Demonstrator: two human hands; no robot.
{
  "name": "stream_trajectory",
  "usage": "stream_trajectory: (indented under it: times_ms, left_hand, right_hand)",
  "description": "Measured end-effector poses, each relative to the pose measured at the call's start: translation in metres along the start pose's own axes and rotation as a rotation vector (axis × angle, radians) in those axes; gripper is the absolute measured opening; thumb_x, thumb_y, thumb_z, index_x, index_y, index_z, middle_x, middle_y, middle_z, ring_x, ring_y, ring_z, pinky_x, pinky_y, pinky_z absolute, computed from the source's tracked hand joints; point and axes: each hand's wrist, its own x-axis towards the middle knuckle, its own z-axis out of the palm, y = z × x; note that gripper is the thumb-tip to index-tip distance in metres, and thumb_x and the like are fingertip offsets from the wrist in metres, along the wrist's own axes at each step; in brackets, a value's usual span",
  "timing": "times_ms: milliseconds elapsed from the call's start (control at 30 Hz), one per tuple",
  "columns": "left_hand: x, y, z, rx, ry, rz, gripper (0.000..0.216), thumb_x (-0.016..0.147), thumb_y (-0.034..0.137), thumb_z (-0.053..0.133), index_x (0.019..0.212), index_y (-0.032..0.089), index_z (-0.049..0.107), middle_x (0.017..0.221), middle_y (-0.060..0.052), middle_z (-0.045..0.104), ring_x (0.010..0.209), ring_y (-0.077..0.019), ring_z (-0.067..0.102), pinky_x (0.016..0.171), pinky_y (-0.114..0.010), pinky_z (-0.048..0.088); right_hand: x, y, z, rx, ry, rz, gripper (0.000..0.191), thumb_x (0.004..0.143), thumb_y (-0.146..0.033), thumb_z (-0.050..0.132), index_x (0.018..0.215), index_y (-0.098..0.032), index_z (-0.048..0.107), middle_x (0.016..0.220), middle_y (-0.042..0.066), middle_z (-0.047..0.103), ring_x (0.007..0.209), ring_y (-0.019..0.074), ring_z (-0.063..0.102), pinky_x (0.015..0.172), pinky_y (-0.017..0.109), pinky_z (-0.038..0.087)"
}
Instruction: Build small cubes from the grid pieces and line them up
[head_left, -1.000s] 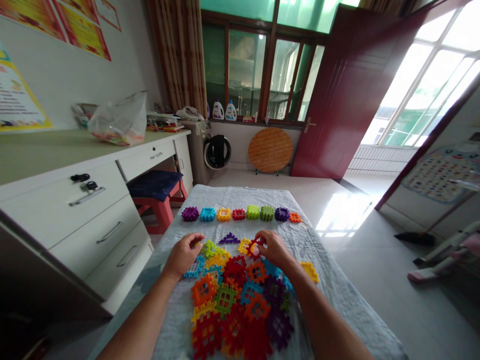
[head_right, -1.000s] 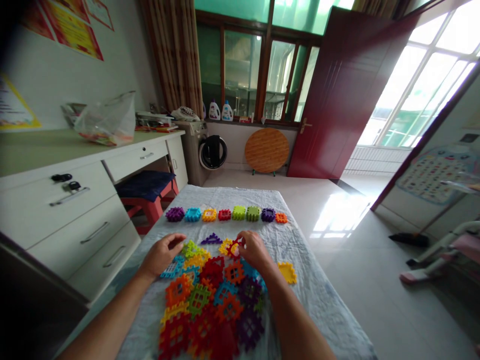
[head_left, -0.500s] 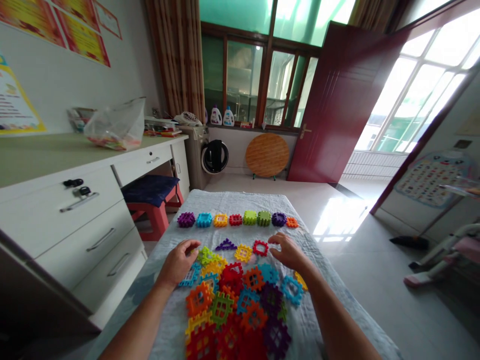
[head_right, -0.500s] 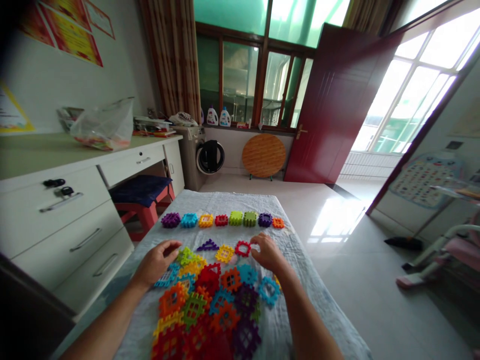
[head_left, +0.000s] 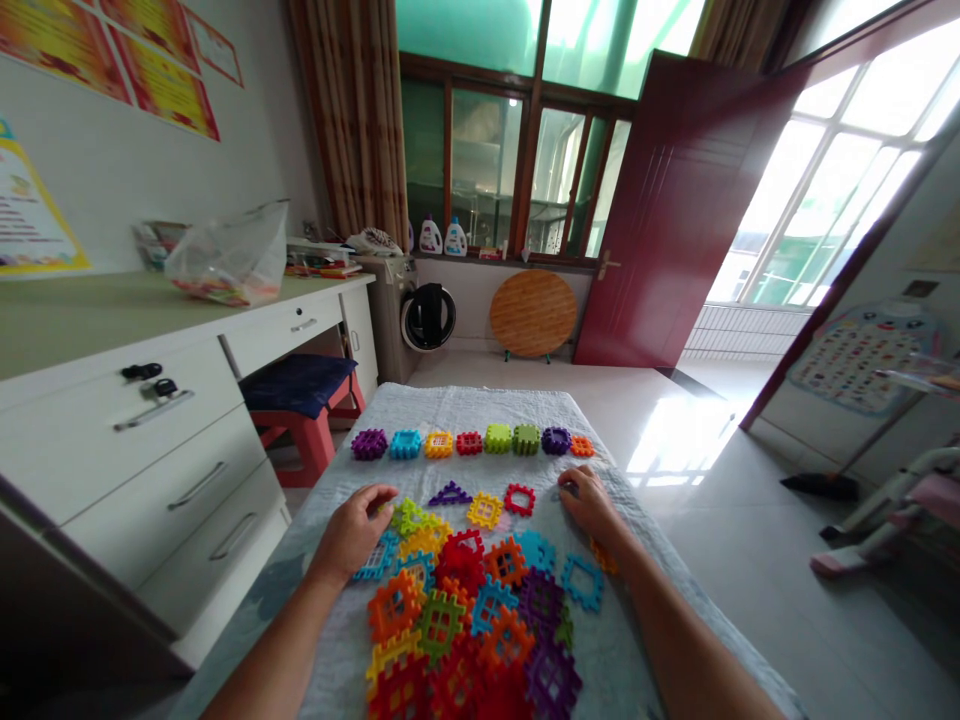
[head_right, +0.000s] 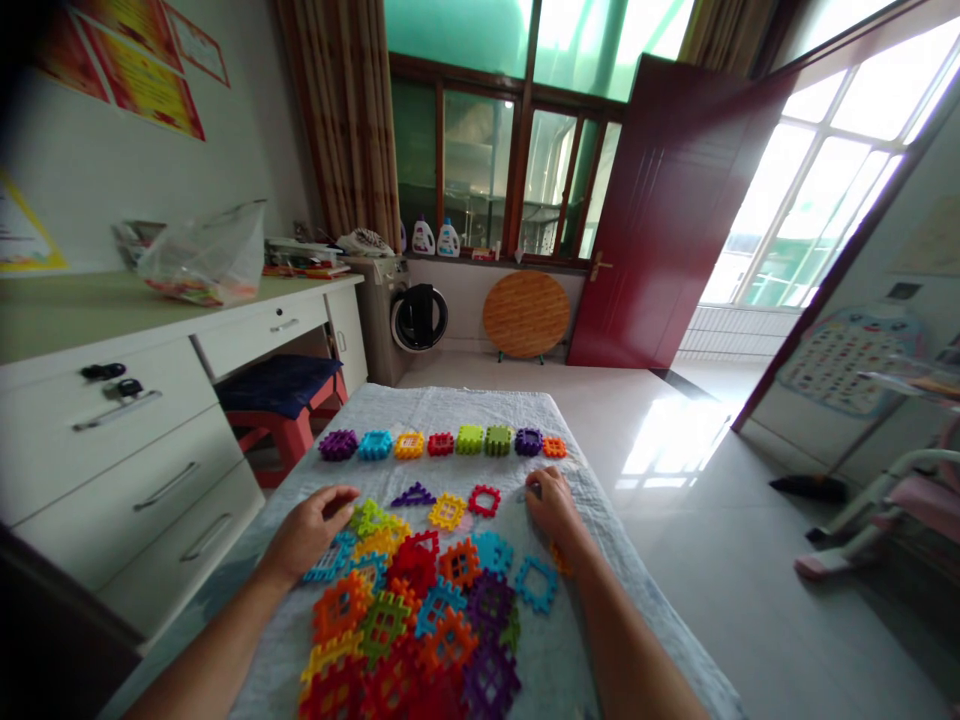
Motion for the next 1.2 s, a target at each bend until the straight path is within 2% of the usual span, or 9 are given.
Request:
stream_trajectory:
  times_ms: [500,1000,1067,1133,1200]
  left_hand:
    - [0.004,0.000,0.007,0.001,0.034,-0.018,0.023,0.070,0.030,0.052,0.086,0.019,0.065,0.090,-0.006,0.071,0.087,-0.0212,0.067,0.084,-0.033,0.052]
    - [0.004,0.013,0.014,0.025,0.078,-0.070,0.021,0.070,0.025,0.049,0.084,0.018,0.064,0.090,-0.007,0.070,0.084,-0.0204,0.066,0.082,-0.033,0.051]
    - [0.004,0.012,0.014,0.020,0.082,-0.060,0.020,0.071,0.024,0.049,0.084,0.018,0.063,0.090,-0.007,0.070,0.084,-0.0202,0.066,0.082,-0.033,0.051]
    - [0.004,0.011,0.015,0.014,0.084,-0.060,0.020,0.070,0.024,0.050,0.084,0.018,0.063,0.090,-0.006,0.070,0.084,-0.0199,0.066,0.082,-0.033,0.051]
    - [0.004,0.010,0.015,0.005,0.075,-0.070,0.020,0.069,0.024,0.050,0.084,0.018,0.063,0.090,-0.006,0.070,0.084,-0.0197,0.066,0.082,-0.032,0.051]
  right_hand:
    - [0.016,0.001,-0.006,-0.018,-0.008,-0.026,0.017,0.071,-0.017,0.053,0.084,-0.022,0.063,0.092,0.004,0.061,0.089,0.0188,0.056,0.085,0.029,0.043]
    - [0.033,0.015,-0.006,0.039,-0.044,-0.035,0.016,0.071,-0.018,0.053,0.084,-0.021,0.063,0.092,0.004,0.060,0.086,0.0163,0.057,0.082,0.026,0.045]
    - [0.034,0.007,-0.009,0.041,-0.035,-0.008,0.018,0.071,-0.015,0.052,0.085,-0.021,0.063,0.089,0.004,0.060,0.084,0.0166,0.057,0.081,0.027,0.045]
    - [0.033,-0.012,-0.013,0.042,0.015,-0.028,0.019,0.071,-0.014,0.052,0.086,-0.020,0.063,0.088,0.005,0.061,0.085,0.0180,0.057,0.082,0.031,0.045]
    - [0.027,-0.043,-0.017,0.072,0.060,-0.149,0.018,0.073,-0.016,0.054,0.089,-0.020,0.063,0.092,0.005,0.061,0.089,0.0197,0.056,0.085,0.034,0.043]
